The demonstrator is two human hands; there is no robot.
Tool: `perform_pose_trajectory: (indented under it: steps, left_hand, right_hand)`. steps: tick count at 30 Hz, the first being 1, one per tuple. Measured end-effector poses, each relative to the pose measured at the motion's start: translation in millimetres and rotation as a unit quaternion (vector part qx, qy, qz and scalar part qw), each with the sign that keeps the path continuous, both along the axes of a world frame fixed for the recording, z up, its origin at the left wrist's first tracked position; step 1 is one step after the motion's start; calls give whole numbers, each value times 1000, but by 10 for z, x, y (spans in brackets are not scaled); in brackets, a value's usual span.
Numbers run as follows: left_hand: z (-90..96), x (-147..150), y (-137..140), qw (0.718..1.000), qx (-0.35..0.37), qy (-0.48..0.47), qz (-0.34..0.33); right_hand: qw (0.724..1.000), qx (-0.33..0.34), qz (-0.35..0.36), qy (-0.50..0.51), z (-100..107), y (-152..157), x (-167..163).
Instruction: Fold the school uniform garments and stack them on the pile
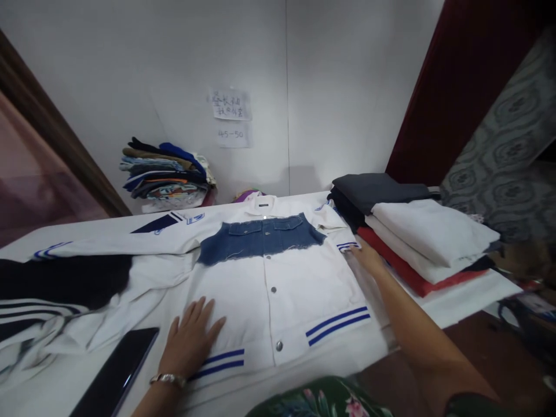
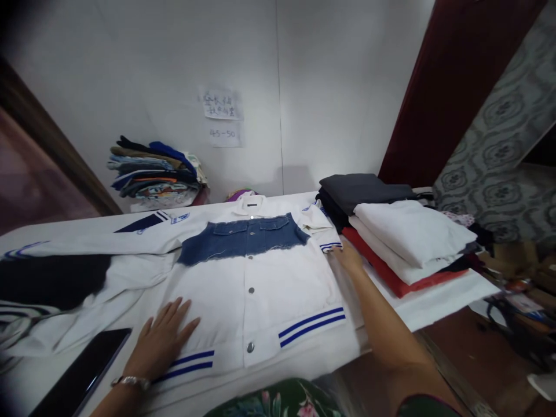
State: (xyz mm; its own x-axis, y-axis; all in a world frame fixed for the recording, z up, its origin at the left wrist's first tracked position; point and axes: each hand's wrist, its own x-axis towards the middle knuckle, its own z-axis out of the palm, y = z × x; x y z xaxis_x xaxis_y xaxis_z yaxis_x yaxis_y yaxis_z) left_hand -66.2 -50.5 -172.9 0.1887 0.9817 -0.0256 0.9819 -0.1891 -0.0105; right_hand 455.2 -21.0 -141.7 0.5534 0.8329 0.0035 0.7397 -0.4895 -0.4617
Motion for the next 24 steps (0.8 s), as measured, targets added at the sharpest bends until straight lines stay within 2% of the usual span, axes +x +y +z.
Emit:
perform_pose_trajectory:
  steps: [3,6,9,13,17,20,24]
  left_hand:
    - [33,27,-8,1000,-2,-7,15]
    - [74,56,-20,1000,-10,-5,18]
    - [97,67,-28,1000,-4,-5,23]
    - [80,48,-25,1000,-3,-10,16]
    - [38,27,-19,999,15,-39,15]
    - [25,36,-24,998,23,-57,18]
    - [52,43,-17,998,7,-53,25]
  right_hand:
    - [998,-42,-50,19,-14,189,56]
    - [997,-37,-65,28,-79,316,91]
    - [997,0,-68,45,-152,368,154]
    - [989,97,-65,95,-237,364,227]
    - [957,228,-84,156,-227,388,205]
    - [924,324,-92,184,-82,466,141]
    - [885,420,-73,186,289,587,50]
